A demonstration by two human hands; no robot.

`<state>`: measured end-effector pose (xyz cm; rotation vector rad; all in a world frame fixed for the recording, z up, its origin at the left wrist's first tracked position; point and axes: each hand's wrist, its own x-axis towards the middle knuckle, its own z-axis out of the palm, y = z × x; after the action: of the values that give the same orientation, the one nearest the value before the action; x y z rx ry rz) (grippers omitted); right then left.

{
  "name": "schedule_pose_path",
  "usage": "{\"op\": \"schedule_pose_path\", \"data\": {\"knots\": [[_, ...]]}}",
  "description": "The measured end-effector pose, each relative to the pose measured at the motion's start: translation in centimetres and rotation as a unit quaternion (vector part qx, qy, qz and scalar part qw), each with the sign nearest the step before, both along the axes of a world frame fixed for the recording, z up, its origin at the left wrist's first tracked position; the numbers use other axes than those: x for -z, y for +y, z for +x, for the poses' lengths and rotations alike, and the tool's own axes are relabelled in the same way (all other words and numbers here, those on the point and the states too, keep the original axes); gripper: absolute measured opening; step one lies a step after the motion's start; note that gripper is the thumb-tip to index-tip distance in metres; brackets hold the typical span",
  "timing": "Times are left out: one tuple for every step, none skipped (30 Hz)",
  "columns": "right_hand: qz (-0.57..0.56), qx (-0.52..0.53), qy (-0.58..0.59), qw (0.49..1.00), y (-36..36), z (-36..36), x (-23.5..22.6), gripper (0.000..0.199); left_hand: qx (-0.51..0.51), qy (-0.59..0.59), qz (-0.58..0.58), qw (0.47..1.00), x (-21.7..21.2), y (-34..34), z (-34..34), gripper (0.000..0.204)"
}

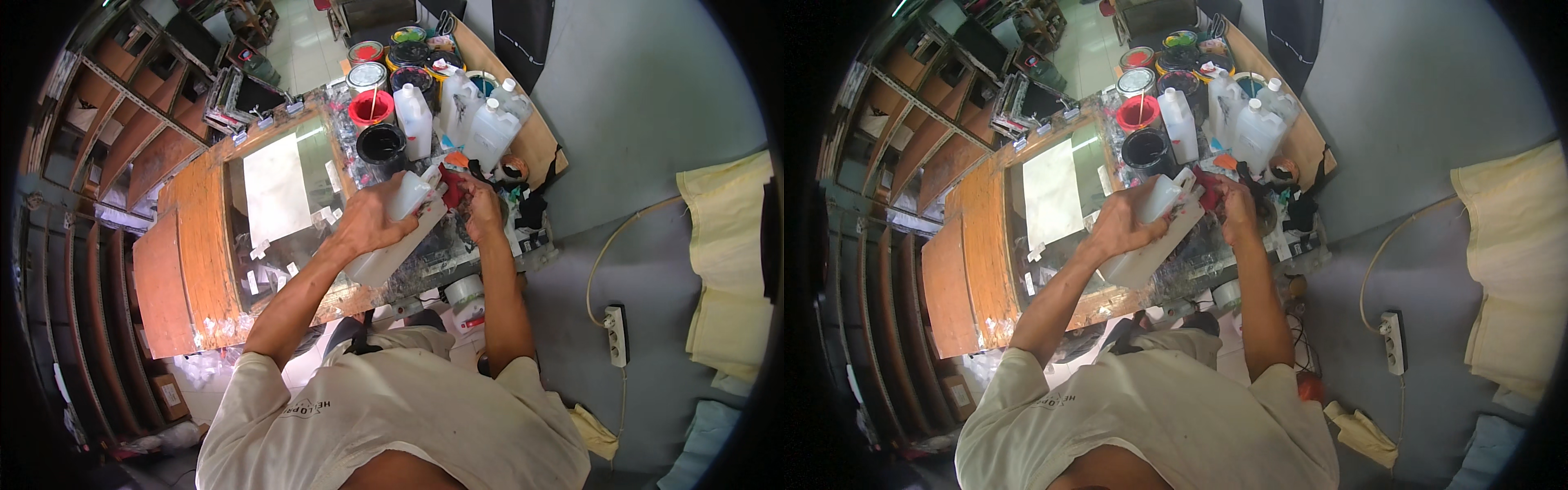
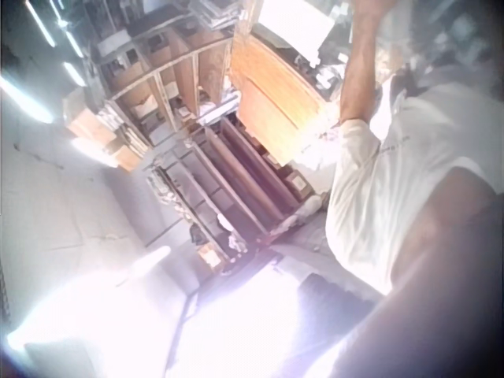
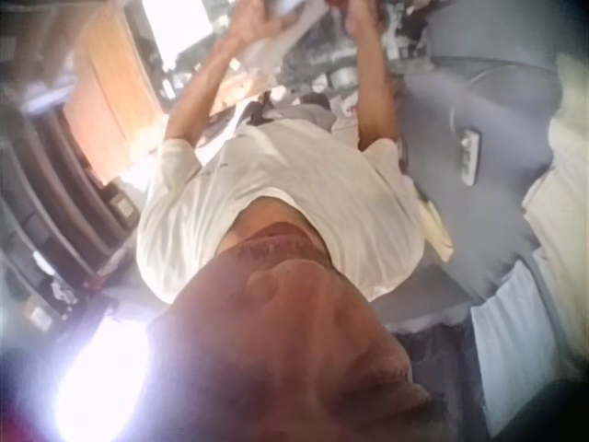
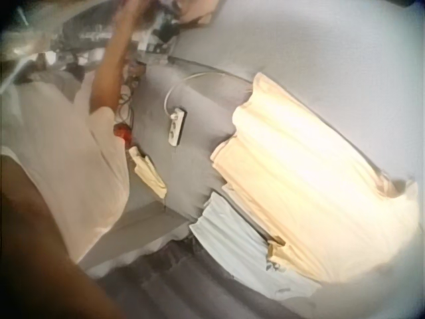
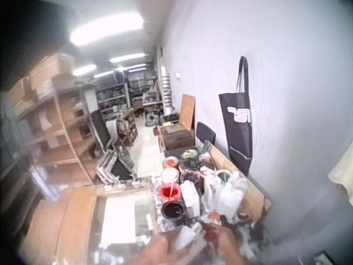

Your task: The person cleans a screen printing frame with a cloth and liquid, wipes down a container, and sorts small red components into plastic bags.

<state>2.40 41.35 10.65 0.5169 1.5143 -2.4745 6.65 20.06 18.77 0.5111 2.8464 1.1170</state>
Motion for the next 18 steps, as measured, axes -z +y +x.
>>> {"op": "schedule_pose_path", "data": {"knots": [[-0.008,-0.008,-0.007,1.0,0.1,0.1,0.1,0.03,-0.001,0.005,-0.01,1.0,0.1,0.1,-0.1,0.075],[-0.016,-0.017,-0.015,1.0,0.3,0.1,0.1,0.031,0.0,0.005,-0.01,1.0,0.1,0.2,-0.2,0.073],[-0.024,-0.024,-0.022,0.999,0.4,0.2,-0.1,0.031,0.002,0.005,-0.009,1.0,0.1,0.4,-0.3,0.072],[-0.06,-0.037,-0.03,0.997,0.8,0.2,0.0,0.03,0.004,0.004,-0.008,1.0,0.1,0.6,-0.4,0.07],[-0.097,-0.051,-0.038,0.993,1.2,0.0,0.0,0.029,0.005,-0.012,-0.003,1.0,0.0,0.8,-0.3,0.068],[-0.134,-0.064,-0.044,0.988,1.5,-0.1,0.0,0.029,0.007,-0.027,0.0,1.0,-0.5,1.1,-0.4,0.066],[-0.093,-0.074,-0.019,0.993,1.4,-0.2,0.3,0.028,0.009,-0.042,0.004,0.999,-0.7,1.4,-0.4,0.064],[-0.051,-0.085,0.007,0.995,1.1,-0.3,0.8,0.028,0.001,-0.042,-0.007,0.999,-0.6,1.5,-0.4,0.063],[-0.009,-0.098,0.033,0.995,0.9,-0.4,1.2,0.028,-0.009,-0.04,-0.017,0.999,-0.4,1.5,-0.4,0.062],[-0.016,-0.094,0.023,0.995,0.9,-0.5,1.4,0.028,-0.02,-0.039,-0.027,0.999,-0.3,1.6,-0.4,0.061],[-0.022,-0.091,0.014,0.995,1.0,-0.7,1.6,0.029,-0.016,-0.046,-0.022,0.999,-0.5,1.8,-0.4,0.061],[-0.029,-0.089,0.005,0.996,1.0,-0.8,1.8,0.03,-0.013,-0.052,-0.017,0.998,-0.9,1.9,-0.5,0.061],[-0.054,-0.093,0.001,0.994,1.1,-1.1,2.0,0.03,-0.01,-0.059,-0.011,0.998,-1.2,2.0,-0.6,0.06],[-0.079,-0.099,-0.003,0.992,1.4,-1.3,2.3,0.029,-0.014,-0.068,-0.009,0.998,-1.4,2.1,-0.7,0.06],[-0.104,-0.108,-0.006,0.989,1.3,-1.6,2.6,0.029,-0.023,-0.076,-0.007,0.997,-1.7,2.0,-0.7,0.06],[-0.127,-0.118,-0.017,0.985,1.7,-1.9,2.8,0.029,-0.032,-0.085,-0.003,0.996,-1.7,1.9,-0.7,0.06],[-0.15,-0.129,-0.028,0.98,2.1,-2.0,3.2,0.028,-0.029,-0.08,-0.011,0.996,-0.9,1.6,-0.8,0.061],[-0.175,-0.148,-0.037,0.973,1.4,-2.4,3.1,0.027,-0.034,-0.071,-0.023,0.997,0.2,0.9,-0.9,0.061]]}}
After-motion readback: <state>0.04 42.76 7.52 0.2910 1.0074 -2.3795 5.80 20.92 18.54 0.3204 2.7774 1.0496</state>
